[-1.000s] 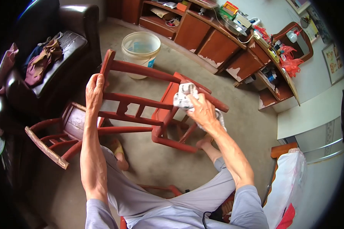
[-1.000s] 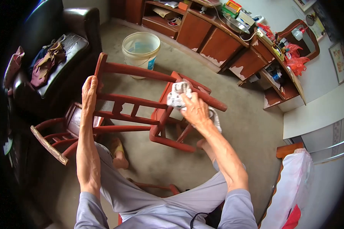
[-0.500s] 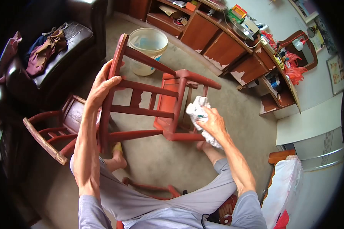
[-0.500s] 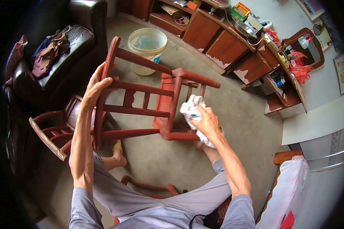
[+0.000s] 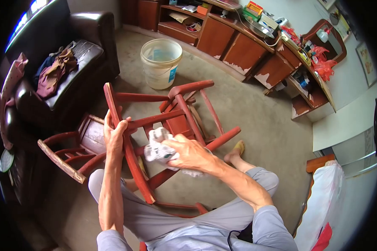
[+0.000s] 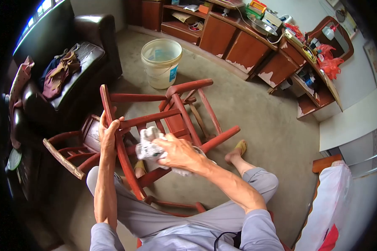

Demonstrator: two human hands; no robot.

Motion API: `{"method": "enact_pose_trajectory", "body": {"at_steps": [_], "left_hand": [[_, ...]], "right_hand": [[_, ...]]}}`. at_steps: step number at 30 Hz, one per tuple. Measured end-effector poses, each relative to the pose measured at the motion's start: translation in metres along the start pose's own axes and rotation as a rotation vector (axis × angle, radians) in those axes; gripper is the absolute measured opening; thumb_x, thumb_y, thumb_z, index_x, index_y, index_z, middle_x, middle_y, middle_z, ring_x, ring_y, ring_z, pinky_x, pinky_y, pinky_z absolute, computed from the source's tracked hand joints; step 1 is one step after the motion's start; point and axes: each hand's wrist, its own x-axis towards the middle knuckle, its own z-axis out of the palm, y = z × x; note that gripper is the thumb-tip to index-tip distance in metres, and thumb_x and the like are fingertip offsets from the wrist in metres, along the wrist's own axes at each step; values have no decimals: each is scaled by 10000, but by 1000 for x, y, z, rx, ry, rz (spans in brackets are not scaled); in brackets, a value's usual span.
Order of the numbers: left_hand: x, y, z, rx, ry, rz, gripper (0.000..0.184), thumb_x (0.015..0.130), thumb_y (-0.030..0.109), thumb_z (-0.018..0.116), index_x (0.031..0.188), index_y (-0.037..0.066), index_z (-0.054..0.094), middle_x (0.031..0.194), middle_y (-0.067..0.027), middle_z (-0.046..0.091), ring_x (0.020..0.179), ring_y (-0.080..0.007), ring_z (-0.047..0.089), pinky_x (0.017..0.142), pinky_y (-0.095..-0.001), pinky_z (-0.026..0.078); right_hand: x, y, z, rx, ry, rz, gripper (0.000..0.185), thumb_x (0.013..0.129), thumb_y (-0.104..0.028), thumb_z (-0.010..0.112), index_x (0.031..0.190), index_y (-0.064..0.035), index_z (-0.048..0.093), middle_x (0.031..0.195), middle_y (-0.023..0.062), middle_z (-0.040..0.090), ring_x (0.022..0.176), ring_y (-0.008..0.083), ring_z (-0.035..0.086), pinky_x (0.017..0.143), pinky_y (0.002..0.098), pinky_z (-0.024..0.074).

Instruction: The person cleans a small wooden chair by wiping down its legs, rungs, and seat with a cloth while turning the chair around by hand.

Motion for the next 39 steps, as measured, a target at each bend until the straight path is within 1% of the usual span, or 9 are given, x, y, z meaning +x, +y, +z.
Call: {"method": "enact_pose_trajectory", "body": {"at_steps": [4,8,16,20,24,28,30,36,39], "left_hand": [[-21,-10,-13,-27,60,0,679,904,21,653,1518,24,364,1476,-124,471,1081,-208,681,763,-360,674],[-40,-23,-26,-14,153,-6,590,911,62,644,1454,18,418,1195,-104,649,975,-173,712,753,-361,677],[-88,-28,-30,-99,275,-27,633,909,2,632,1489,18,378,1362,-110,571,1082,-185,680,888,-337,623],[-107,-41,-44,-288,282,-160,627,902,115,677,1466,37,415,1314,-96,605,1110,-172,641,981,-395,571],[-115,-37,-41,-432,253,-279,600,908,314,682,1439,131,468,1324,-57,637,1191,-195,603,1017,-525,534],[-111,-51,-49,-495,131,-325,286,909,418,656,1005,150,682,1391,-74,645,1273,-239,577,1119,-603,400],[-107,-45,-39,-478,146,-316,352,939,490,613,885,146,662,1379,-94,655,1295,-279,560,1139,-626,337],[-100,-40,-23,-676,122,-273,575,1003,638,460,841,123,658,1158,-113,740,1190,-305,626,1106,-664,322],[-91,-71,-47,-774,2,-183,624,1025,629,408,877,85,677,936,-95,742,1162,-303,641,1031,-556,455]], "right_hand": [[-40,60,-6,-192,-12,231,636,733,-367,815,1325,-203,653,1117,203,645,959,385,692,856,481,584],[-61,105,-23,-368,-19,561,682,726,-357,819,1365,-199,643,1165,222,663,1009,398,693,887,478,583],[-28,-59,5,66,-54,-19,660,771,-348,837,1360,-145,620,1185,184,621,1016,382,684,860,457,583],[-32,-79,20,126,-253,19,659,767,-336,841,1361,-152,623,1131,180,619,956,395,690,829,472,597],[-53,-4,36,-14,-100,193,659,745,-381,834,1344,-179,647,1169,210,645,982,379,701,872,453,596],[-65,103,29,-176,-4,460,689,713,-368,842,1318,-100,649,1147,243,669,1100,378,665,933,456,557],[-60,107,11,-165,-10,678,718,707,-369,838,1321,-61,633,1119,277,677,1054,419,686,896,480,568],[-53,62,23,-226,24,491,716,728,-361,843,1375,-148,622,1201,243,631,1056,422,676,927,491,568],[-28,-21,17,-184,8,214,779,781,-329,832,1485,-218,519,1093,180,570,904,368,691,827,456,600]]}}
